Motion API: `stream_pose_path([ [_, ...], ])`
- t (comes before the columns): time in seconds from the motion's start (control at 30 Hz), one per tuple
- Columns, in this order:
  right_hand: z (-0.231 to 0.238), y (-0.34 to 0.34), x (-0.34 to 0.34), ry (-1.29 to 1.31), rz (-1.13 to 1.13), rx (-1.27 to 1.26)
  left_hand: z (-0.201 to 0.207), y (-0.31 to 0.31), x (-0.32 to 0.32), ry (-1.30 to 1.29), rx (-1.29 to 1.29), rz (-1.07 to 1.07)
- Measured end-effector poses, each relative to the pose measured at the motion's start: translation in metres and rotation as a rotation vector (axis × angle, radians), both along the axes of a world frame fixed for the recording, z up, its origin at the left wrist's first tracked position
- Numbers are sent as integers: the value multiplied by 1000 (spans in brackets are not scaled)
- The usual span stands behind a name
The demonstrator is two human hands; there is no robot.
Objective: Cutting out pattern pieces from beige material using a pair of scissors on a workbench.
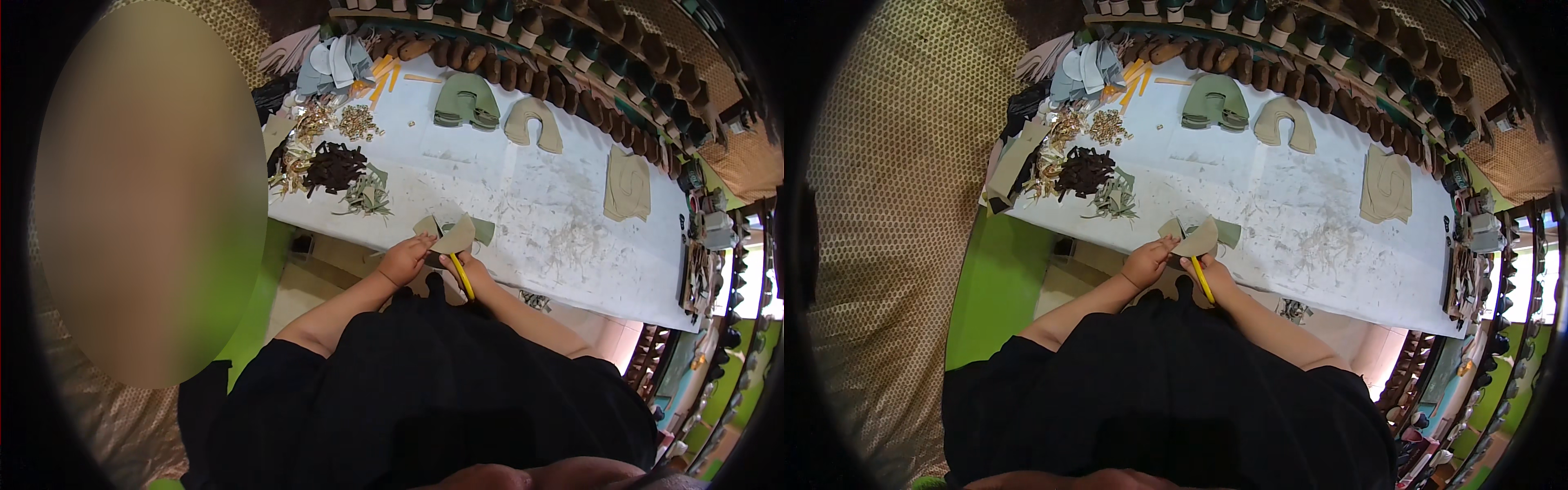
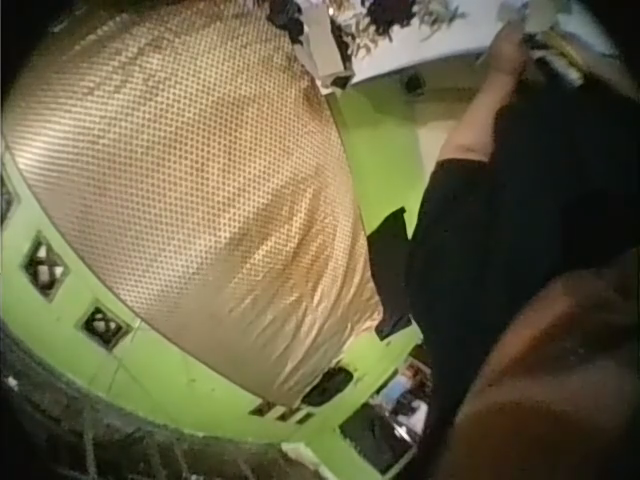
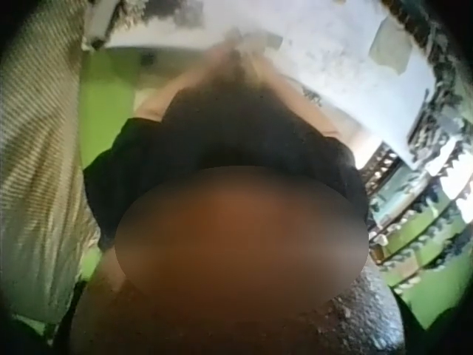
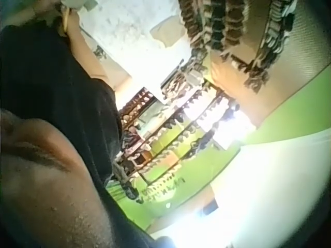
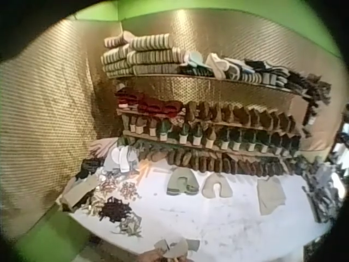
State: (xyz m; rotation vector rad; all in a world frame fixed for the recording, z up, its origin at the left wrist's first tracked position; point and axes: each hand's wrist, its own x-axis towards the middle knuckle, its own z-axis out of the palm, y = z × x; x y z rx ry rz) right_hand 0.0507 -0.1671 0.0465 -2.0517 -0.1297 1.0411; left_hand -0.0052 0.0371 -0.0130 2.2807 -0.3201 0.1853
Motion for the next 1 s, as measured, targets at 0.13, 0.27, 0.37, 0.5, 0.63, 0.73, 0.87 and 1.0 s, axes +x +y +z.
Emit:
stream_pose_path([
  [0.13,-8,-2,0,-25,8,-28,8,-1,0,-2,23,1],
  [0.27,-16,-5,-1,-38,-11,28,14,2,2,27,154,-46],
  [0.37,-32,-7,-3,-51,-29,78,15,5,10,52,344,-48],
  [0.5,-43,-8,-7,-73,-41,85,7,8,21,79,457,-82],
  [0.63,-30,-7,-5,-112,-13,51,1,11,24,-49,477,-145],
  [0.73,-17,-9,-5,78,-50,44,5,11,22,-52,468,-154],
  [0.87,-10,-9,-5,113,-73,101,-4,16,20,-96,453,-137],
  [1.0,-23,-13,-4,-11,5,46,1,11,20,-112,355,-115],
])
